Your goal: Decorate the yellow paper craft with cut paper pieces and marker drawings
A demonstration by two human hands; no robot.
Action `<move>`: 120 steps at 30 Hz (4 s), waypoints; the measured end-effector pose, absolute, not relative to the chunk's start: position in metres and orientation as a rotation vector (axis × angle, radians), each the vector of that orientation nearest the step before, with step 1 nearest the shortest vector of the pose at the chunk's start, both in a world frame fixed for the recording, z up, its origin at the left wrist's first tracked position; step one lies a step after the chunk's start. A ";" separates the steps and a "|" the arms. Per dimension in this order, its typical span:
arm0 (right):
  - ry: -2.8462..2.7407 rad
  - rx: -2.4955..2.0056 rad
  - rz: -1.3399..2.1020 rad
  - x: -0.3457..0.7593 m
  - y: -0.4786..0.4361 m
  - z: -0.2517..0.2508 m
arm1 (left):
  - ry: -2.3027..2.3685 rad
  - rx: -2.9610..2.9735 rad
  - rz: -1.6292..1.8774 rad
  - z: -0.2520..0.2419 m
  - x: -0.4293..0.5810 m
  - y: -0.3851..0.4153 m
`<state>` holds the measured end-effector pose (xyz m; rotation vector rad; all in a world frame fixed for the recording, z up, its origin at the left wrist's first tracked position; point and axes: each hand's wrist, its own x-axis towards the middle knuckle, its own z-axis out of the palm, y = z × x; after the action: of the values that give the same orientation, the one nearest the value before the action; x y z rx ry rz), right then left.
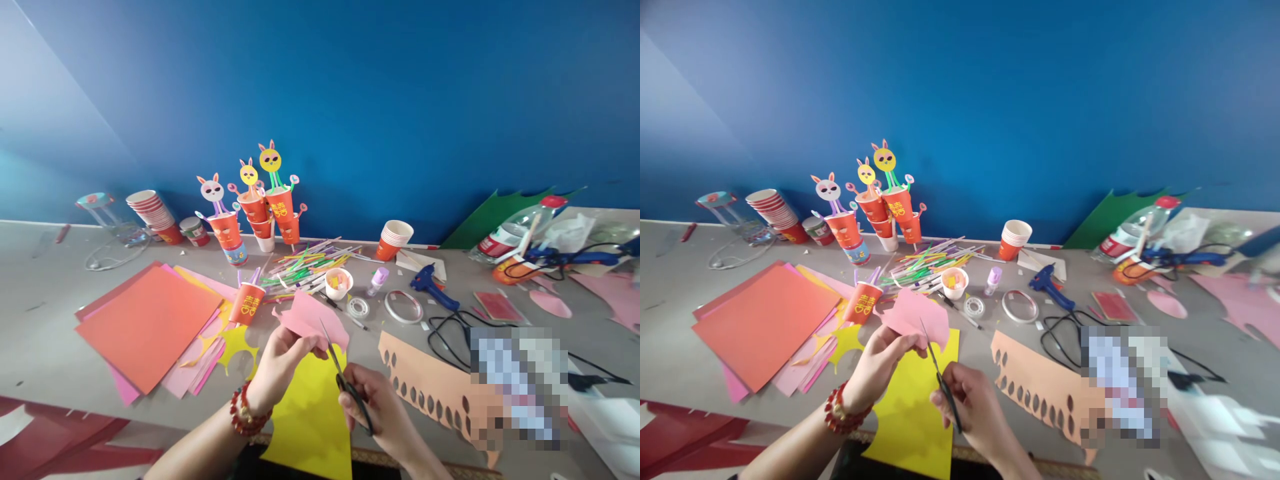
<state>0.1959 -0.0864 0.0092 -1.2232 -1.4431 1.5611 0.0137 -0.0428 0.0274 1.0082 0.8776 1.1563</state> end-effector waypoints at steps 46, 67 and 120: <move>-1.407 -1.109 1.639 0.197 -0.090 0.009 | 0.880 1.318 1.067 0.041 0.009 -0.055; -1.518 -1.127 1.524 0.200 -0.090 0.005 | 0.872 1.303 1.024 0.040 0.000 -0.052; -1.530 -1.243 1.513 0.203 -0.094 -0.003 | 1.060 1.668 1.013 0.051 -0.005 -0.046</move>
<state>0.2032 -0.0942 -0.0031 -1.2425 -1.5299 1.5126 -0.0054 -0.0465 0.0505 1.6679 1.0604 1.0135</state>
